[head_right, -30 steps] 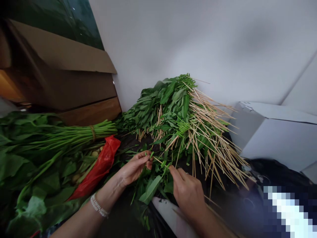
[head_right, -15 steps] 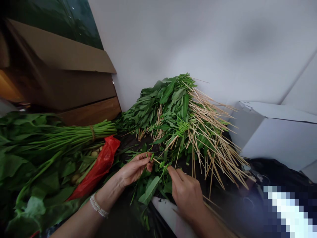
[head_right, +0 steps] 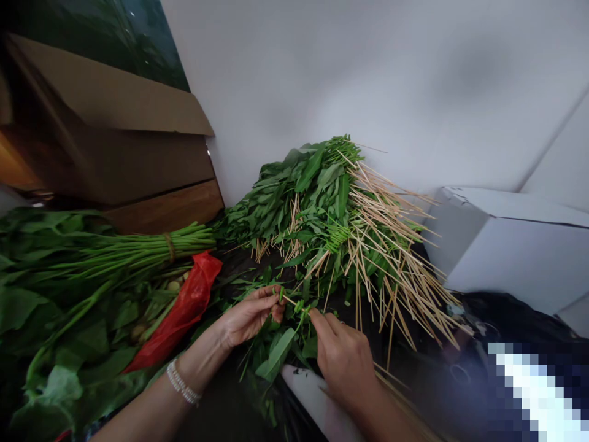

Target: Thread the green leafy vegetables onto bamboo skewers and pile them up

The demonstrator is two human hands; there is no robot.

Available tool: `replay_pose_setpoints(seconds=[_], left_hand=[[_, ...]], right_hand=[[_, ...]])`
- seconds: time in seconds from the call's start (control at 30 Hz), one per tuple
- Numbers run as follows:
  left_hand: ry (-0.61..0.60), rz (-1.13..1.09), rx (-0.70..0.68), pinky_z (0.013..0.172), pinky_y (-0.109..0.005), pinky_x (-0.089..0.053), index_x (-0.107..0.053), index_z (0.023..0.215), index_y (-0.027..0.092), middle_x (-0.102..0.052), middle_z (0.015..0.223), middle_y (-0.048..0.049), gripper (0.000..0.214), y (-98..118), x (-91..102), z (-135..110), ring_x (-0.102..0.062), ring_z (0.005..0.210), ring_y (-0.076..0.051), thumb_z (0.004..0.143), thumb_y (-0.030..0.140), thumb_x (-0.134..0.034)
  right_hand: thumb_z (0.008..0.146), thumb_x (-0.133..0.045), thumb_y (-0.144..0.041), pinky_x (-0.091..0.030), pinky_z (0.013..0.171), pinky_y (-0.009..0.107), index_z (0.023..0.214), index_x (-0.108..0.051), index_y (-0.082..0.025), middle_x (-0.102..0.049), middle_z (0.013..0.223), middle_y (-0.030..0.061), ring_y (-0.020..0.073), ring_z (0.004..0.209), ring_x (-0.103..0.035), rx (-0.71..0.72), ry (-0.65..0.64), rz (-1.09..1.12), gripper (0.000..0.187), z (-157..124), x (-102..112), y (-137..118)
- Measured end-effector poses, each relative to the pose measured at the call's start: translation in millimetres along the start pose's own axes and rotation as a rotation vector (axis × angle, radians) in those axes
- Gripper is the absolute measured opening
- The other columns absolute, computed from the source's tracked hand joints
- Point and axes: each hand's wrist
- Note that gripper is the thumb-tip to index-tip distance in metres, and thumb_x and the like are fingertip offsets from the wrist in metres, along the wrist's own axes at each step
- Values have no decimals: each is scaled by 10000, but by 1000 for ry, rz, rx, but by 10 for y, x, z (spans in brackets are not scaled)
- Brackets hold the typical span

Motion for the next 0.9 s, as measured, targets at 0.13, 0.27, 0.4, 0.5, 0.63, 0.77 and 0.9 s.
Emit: replay_pose_setpoints(seconds=[0.13,0.27,0.4,0.5,0.63,0.77,0.9], left_hand=[[16,-21,20,595,-193,-524,-623,839,114,-637,740,-33,230,22,-15,-14,-588,558,-71,672,101,-782],[16,-21,33,586,-204,-523,-628,838,113,-641,741,-42,225,49,-21,-18,-591,565,-85,667,100,-774],[13,8,17,573,-206,-517,-627,837,106,-642,740,-48,196,49,-25,-13,-588,559,-88,685,95,-751],[12,10,13,578,-195,-511,-628,839,103,-641,741,-44,196,36,-32,-16,-585,556,-78,688,94,-752],[-16,34,13,583,-197,-510,-624,829,102,-640,741,-40,184,31,-27,-16,-585,557,-77,696,101,-751],[2,50,38,576,-198,-506,-625,830,106,-650,733,-40,204,42,-17,-11,-588,543,-79,678,108,-761],[-2,120,69,553,-183,-477,-637,805,105,-647,702,-24,219,9,-52,-18,-579,519,-71,648,134,-786]], right_hand=[[919,-355,-100,-444,580,239,1125,-585,-144,-632,760,20,133,635,-625,4,-11,-5,311,1,2,-6],[921,-346,-99,-454,594,235,1136,-579,-138,-647,791,35,135,658,-634,10,-10,-1,319,9,14,-16],[918,-343,-95,-456,589,228,1124,-586,-134,-647,781,36,130,654,-634,8,-9,9,321,19,24,-28],[920,-342,-99,-449,577,230,1114,-590,-131,-638,756,29,129,634,-630,5,-7,3,316,22,25,-35],[926,-338,-102,-449,588,230,1111,-589,-133,-642,769,31,132,654,-637,2,-14,-7,314,21,23,-34],[927,-349,-106,-447,581,232,1096,-592,-129,-639,764,26,134,644,-639,18,-3,3,297,23,23,-29],[930,-333,-103,-438,582,237,1107,-589,-123,-645,779,34,137,654,-643,28,-17,-1,312,29,22,-60]])
Point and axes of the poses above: each hand's wrist, its own z-axis towards the middle knuckle, its own x-axis out of the back of the hand, y = z × x
